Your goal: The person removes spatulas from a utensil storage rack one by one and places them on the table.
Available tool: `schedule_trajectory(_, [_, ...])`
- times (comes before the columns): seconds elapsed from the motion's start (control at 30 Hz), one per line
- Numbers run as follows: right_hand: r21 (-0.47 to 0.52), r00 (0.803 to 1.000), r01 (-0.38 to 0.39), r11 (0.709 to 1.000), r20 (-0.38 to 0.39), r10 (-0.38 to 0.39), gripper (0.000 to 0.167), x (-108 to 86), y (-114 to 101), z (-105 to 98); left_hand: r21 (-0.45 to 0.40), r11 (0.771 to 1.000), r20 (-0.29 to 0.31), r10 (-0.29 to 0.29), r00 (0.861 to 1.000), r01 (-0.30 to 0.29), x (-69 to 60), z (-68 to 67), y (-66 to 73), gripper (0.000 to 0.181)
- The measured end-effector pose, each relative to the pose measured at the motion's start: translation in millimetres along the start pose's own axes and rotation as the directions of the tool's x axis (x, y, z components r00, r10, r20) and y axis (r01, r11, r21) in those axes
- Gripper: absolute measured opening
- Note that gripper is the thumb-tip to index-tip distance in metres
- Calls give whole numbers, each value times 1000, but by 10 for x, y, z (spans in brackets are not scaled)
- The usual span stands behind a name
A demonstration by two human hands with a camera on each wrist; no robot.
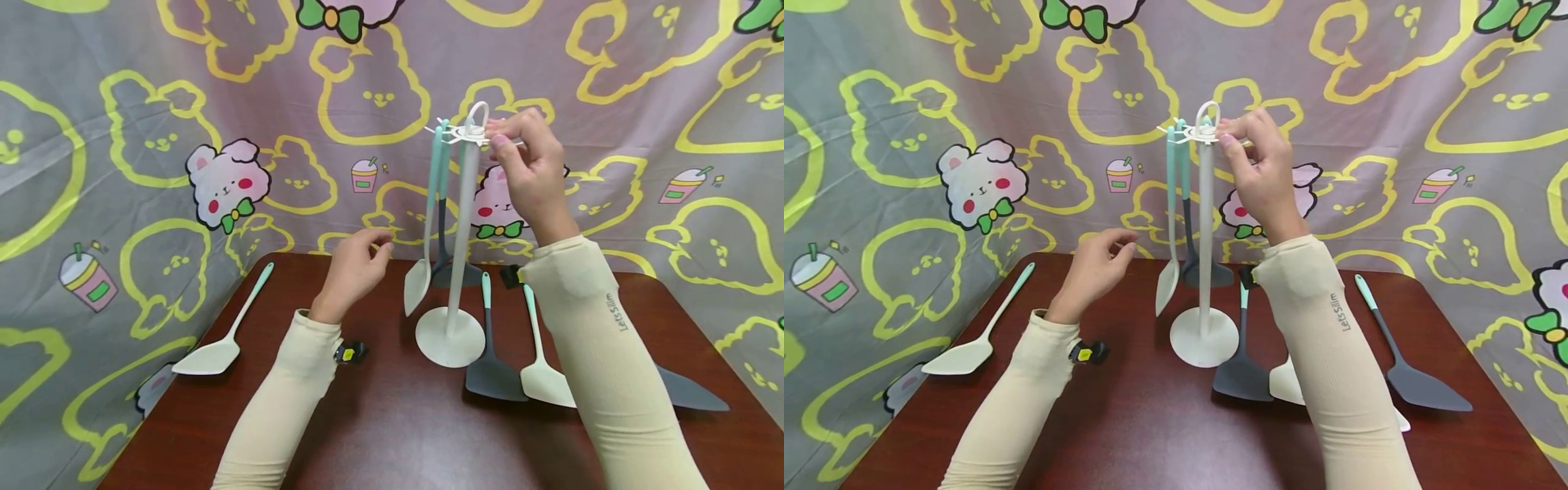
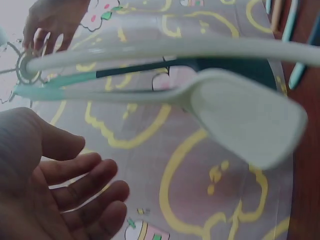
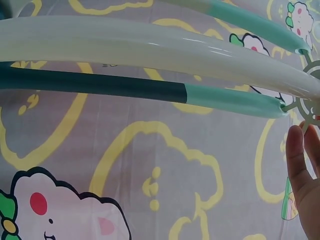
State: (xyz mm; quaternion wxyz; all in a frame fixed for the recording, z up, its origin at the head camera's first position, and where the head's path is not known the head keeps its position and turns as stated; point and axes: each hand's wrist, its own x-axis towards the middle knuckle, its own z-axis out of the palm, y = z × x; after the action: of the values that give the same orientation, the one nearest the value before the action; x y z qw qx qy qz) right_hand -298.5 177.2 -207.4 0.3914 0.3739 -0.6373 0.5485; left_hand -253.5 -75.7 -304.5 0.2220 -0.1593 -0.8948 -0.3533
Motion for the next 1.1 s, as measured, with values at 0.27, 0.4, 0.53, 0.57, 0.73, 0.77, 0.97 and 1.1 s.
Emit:
schedule_trajectory(0.27, [-17, 1000, -3, 1000, 7, 3, 25, 15, 21, -20, -97, 995, -15, 19, 1000, -20, 68, 185, 200, 28])
schedule_trajectory(0.4, [-33, 1000, -5, 999, 21, 6, 25, 16, 21, -25, -98, 995, -10, 20, 1000, -21, 82, 243, 229, 29])
schedule_trajectory(0.53, [-22, 1000, -12, 1000, 16, 12, 25, 8, 23, -19, -98, 995, -10, 16, 1000, -17, 86, 283, 218, 28])
schedule_trajectory(0.57, [-13, 1000, -17, 1000, 4, 17, 24, 6, 20, -11, -99, 995, -13, 18, 1000, -19, 90, 292, 216, 28])
schedule_trajectory(0.73, [11, 998, -48, 999, -43, 49, 23, 10, 9, 18, -112, 993, -39, 40, 998, -45, 130, 334, 225, 29])
schedule_trajectory(0.77, [8, 997, -55, 998, -45, 55, 23, 9, 6, 17, -123, 991, -40, 45, 998, -49, 143, 342, 229, 29])
schedule_trajectory(0.97, [-1, 997, -56, 998, -44, 56, 24, -5, 3, 6, -166, 983, -4, 78, 997, -78, 182, 381, 278, 33])
schedule_trajectory(1.1, [6, 999, -41, 999, -35, 42, 23, -15, -23, 23, -197, 978, -21, 64, 998, -67, 176, 405, 295, 34])
